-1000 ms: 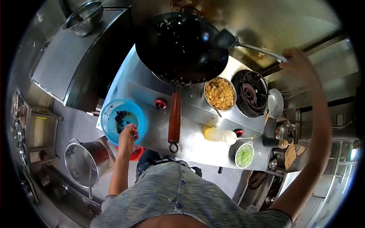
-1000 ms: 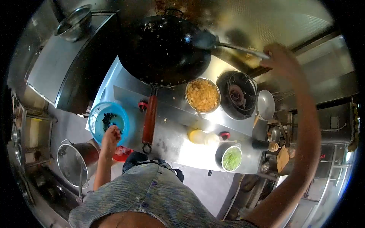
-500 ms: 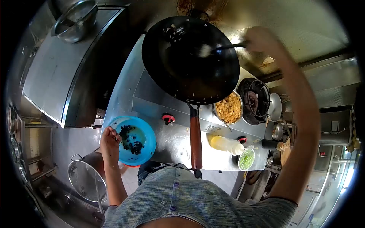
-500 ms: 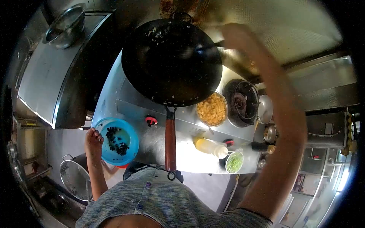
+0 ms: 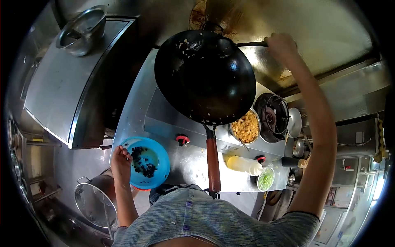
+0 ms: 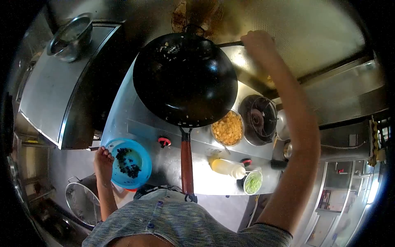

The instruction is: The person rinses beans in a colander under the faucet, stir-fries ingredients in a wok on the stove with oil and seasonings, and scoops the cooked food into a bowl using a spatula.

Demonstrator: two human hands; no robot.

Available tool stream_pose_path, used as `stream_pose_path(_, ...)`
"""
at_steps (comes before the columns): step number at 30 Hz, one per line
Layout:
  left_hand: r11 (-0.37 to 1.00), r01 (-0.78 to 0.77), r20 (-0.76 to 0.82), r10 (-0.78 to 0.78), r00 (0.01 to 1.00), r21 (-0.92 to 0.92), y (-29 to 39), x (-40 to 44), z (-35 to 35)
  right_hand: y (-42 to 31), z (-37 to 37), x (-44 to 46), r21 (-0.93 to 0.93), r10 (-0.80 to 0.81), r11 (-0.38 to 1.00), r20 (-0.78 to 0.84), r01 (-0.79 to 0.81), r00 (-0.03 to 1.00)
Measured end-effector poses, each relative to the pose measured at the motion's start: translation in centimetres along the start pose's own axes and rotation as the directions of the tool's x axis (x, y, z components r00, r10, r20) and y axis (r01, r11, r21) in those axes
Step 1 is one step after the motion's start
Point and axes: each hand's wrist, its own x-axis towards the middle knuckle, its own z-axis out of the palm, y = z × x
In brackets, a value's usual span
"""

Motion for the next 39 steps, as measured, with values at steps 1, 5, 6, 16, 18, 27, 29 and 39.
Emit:
stream_pose_path(1, 1.0, 0.004, -0.013, -0.004, 1.0, 0.001, -0.1, 0.0, -0.2, -0.9, 1.2, 0.4, 0.03, 0.031, 0.999, -0.025, -0.03, 0.999)
stream_pose_path(5, 1.0, 0.024, -0.014, -0.024, 1.0, -0.014, -0.1, 0.5, -0.5, -3.7, 2.9, 1.6, -0.011, -0.177, 0.984, -0.081, 0.176, 0.981)
stream_pose_path(6, 1.0, 0.012, -0.01, -0.012, 1.0, 0.004, -0.1, 0.3, -0.1, -3.3, 2.4, 1.8, 0.014, -0.169, 0.986, -0.018, 0.169, 0.986)
stream_pose_path(16, 1.0, 0.026, 0.031, -0.026, 0.999, 0.005, 0.0, 0.1, 1.4, -3.6, 3.8, 1.3, -0.108, -0.317, 0.947, -0.475, 0.303, 0.821)
stream_pose_path(18, 1.0, 0.015, 0.062, -0.016, 0.998, 0.006, -0.2, 0.2, 1.5, -2.8, 2.4, 1.9, -0.113, -0.181, 0.982, -0.355, 0.15, 0.917)
stream_pose_path(27, 0.996, 0.079, 0.085, -0.082, 0.993, 0.032, -0.7, 0.7, 1.5, -2.2, -2.0, -1.8, 0.107, -0.307, 0.948, 0.061, 0.299, 0.95)
stream_pose_path(29, 0.996, 0.078, 0.097, -0.082, 0.992, 0.041, -1.0, 1.0, 1.0, 0.2, -6.0, -4.2, 0.267, -0.391, 0.906, 0.224, 0.33, 0.893)
stream_pose_path(39, 0.994, 0.099, 0.119, -0.103, 0.988, 0.038, -0.9, 1.9, 0.8, -2.5, -5.7, -1.3, 0.335, -0.261, 0.94, 0.835, -0.071, 0.485)
